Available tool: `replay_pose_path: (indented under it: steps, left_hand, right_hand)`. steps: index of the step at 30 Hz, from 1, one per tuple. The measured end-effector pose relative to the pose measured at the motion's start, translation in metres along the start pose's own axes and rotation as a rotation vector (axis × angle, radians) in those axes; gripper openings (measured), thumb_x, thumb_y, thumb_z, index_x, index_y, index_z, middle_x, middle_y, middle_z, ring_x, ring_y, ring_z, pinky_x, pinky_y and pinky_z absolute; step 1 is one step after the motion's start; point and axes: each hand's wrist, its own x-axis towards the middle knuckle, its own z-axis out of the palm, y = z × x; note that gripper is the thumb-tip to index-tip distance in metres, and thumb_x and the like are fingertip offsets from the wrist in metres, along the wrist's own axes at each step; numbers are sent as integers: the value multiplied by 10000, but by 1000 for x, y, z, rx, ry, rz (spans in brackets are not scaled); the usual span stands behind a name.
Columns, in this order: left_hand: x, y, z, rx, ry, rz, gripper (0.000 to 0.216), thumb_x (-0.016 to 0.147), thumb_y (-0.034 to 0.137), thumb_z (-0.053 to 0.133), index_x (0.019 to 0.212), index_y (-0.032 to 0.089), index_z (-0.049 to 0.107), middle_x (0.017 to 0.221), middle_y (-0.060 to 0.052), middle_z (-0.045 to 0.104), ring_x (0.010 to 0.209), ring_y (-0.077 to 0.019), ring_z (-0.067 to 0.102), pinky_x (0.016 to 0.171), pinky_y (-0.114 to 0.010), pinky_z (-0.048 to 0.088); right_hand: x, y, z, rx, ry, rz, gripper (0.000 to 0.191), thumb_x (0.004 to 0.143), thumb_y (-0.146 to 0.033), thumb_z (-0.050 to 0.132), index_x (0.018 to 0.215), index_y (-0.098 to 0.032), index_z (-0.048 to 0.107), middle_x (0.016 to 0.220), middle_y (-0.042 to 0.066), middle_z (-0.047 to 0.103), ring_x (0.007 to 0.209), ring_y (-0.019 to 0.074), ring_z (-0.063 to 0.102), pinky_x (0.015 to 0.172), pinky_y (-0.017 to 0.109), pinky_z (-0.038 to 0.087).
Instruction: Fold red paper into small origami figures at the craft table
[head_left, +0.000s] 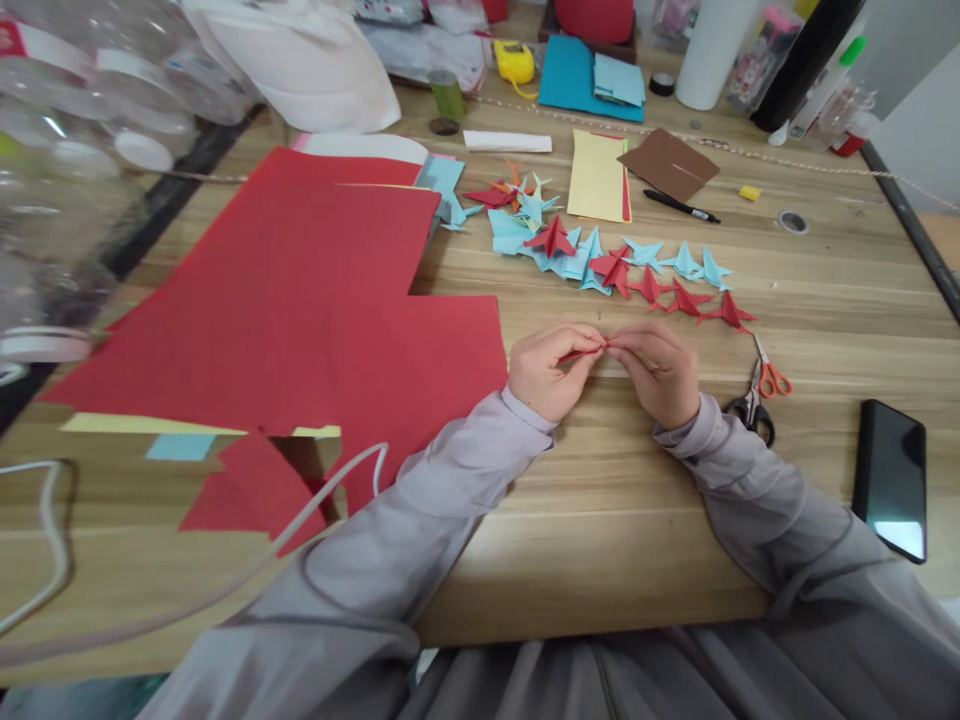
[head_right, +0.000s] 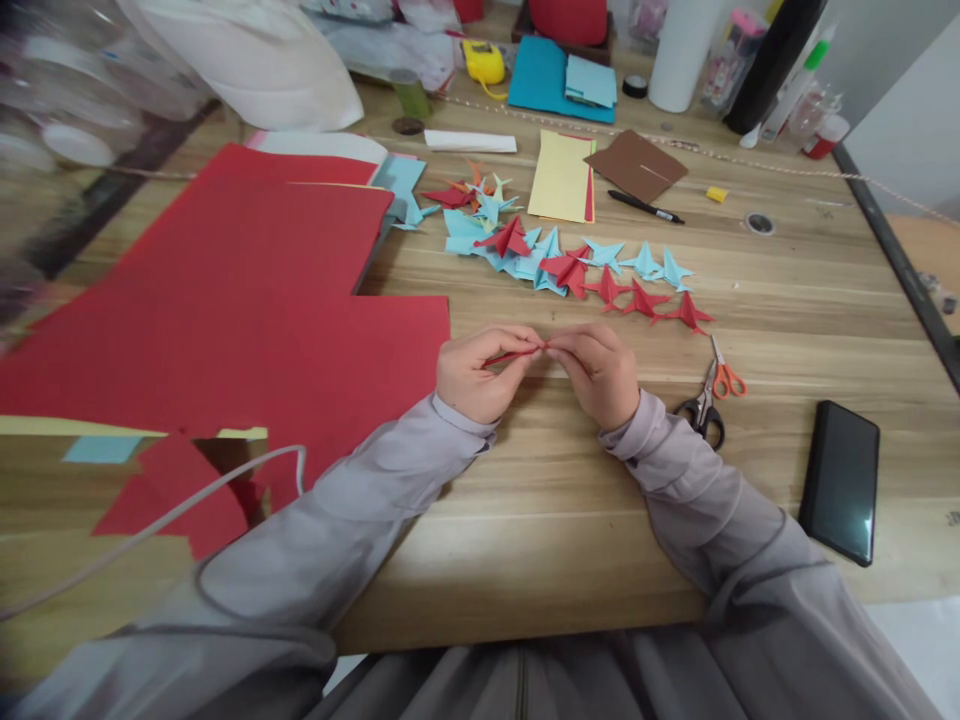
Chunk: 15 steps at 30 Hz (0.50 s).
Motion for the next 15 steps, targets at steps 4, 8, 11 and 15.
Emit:
replay_pose_path:
  steps: [4,8,11,15]
  left_hand:
    - [0,3,-1,-36,10,-69,52,746,149,652,699,170,653,783,-47,737,731,-148,689,698,-273,563]
    - [-2,5,0,-39,28,-152,47,728,158,672,768,168,651,792,-47,734,756,-157,697,723,-276,572]
    - [-4,4,1,-58,47,-179,189,700,140,698,872,169,624,780,-28,727,742,-149,705,715,-256,570]
    - [-4,3,2,-82,49,-164,194,697,132,713,860,169,614,776,-21,721,741,-148,710,713,-252,571]
  right_hand:
    - [0,-1,-1,-13,0,-11,110,873,-256,578,833,-229,677,788,33,705,780,174,652,736,314,518]
    - [0,0,0,-11,-31,31,96,870,-287,583,873,-221,652,817,39,702,782,175,648,732,313,509]
    - [1,0,0,31,-53,23,92,874,-288,576,853,-222,637,817,40,699,803,179,651,753,323,505]
    - [1,-1,0,59,-70,30,140,889,-294,548,797,-222,625,797,39,695,794,175,649,758,330,504]
